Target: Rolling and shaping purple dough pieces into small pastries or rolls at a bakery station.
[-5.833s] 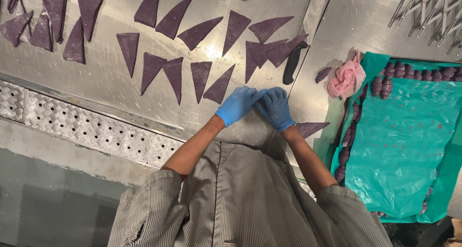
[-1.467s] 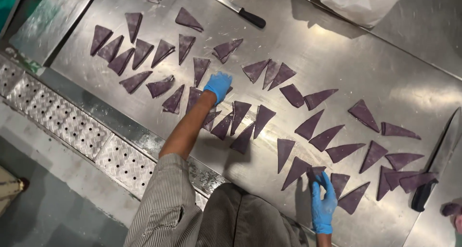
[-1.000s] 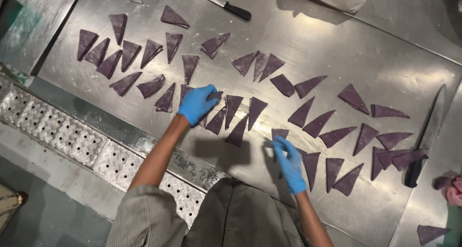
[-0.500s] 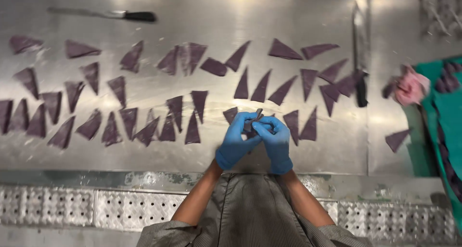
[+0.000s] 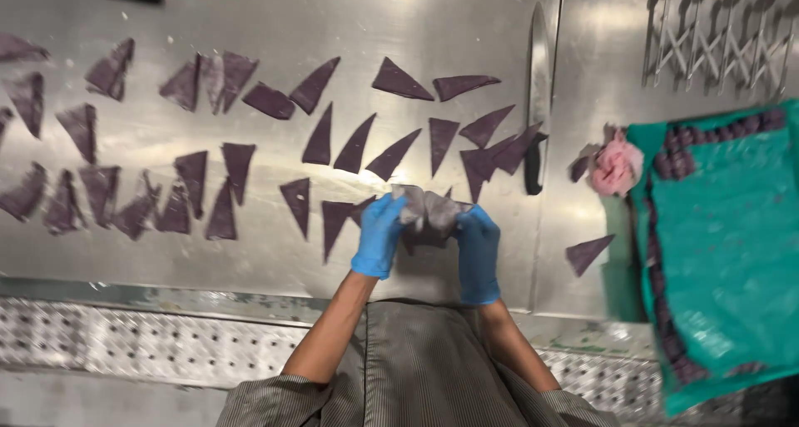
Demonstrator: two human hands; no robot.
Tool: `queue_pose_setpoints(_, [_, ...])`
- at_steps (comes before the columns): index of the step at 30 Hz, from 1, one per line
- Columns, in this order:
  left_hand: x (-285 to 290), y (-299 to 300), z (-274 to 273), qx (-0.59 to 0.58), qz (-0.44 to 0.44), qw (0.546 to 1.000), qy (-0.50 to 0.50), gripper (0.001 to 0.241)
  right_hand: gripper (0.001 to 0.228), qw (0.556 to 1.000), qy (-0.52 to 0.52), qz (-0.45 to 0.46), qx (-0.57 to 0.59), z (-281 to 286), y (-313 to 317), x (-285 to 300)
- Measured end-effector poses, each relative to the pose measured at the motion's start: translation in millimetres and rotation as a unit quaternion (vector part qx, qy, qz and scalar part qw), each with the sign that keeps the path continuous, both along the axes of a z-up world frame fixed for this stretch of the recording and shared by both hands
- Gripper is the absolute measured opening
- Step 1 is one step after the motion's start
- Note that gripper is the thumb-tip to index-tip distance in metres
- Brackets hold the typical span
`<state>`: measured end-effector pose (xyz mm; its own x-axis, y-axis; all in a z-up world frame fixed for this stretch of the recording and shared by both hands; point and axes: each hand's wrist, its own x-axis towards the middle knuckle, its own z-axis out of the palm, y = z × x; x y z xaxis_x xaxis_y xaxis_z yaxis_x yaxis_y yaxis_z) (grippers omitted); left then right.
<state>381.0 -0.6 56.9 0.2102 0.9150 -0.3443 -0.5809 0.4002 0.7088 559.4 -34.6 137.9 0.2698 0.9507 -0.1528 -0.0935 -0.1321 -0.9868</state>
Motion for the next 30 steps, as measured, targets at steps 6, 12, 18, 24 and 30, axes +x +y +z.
queue_pose_setpoints(6, [34.9, -23.0, 24.5, -0.078, 0.217, 0.966, -0.114, 0.023, 0.014, 0.917, -0.359, 0.105, 0.138, -25.3, 56.6, 147.6])
queue_pose_setpoints(12, [64.1, -60.7, 7.7, -0.049, 0.301, 0.945, -0.122, 0.018, 0.023, 0.979, -0.173, 0.072, 0.078, -8.6, 137.3, 169.7])
queue_pose_setpoints(18, [118.8, -78.6, -1.5, -0.095, 0.275, 0.946, -0.147, 0.022, 0.041, 0.789, -0.524, 0.217, 0.237, -68.6, 61.9, 152.8])
queue_pose_setpoints(24, [164.2, -102.2, -21.3, -0.028, 0.156, 0.981, -0.114, 0.017, 0.065, 0.940, 0.123, 0.194, -0.253, -128.8, -60.1, 141.9])
queue_pose_setpoints(30, [196.8, -143.6, -71.2, -0.075, 0.139, 0.987, -0.024, 0.032, 0.032, 0.829, 0.489, 0.119, -0.244, -161.0, -88.0, 151.7])
